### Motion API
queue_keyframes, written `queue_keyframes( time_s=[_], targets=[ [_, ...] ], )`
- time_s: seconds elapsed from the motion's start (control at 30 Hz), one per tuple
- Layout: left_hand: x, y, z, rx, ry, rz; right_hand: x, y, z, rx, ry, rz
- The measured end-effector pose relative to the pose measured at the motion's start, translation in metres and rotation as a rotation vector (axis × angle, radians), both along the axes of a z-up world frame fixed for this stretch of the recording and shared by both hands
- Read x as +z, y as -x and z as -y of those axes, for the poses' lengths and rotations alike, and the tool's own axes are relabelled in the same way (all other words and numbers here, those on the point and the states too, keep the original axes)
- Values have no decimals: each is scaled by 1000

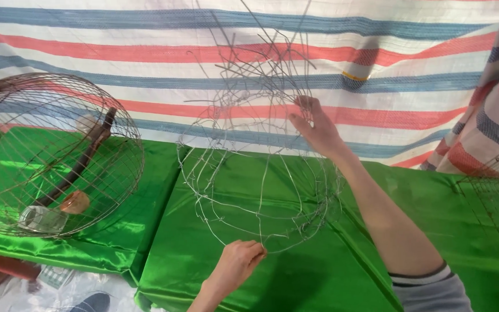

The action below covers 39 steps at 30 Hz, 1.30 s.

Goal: Assembling a wire cage by manually twisting wire connections and using pliers.

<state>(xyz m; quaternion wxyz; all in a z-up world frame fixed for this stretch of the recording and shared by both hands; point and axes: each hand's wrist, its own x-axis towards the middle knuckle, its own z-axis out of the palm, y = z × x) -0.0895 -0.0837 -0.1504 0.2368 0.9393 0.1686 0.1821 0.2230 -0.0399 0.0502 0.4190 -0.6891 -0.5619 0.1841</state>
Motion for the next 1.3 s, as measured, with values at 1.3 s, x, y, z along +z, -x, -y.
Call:
queue_keyframes(
  time_s=[1.3],
  targets=[
    [3, -1, -1, 26, 19, -97, -1, 1, -3, -66, 10, 7]
  ],
)
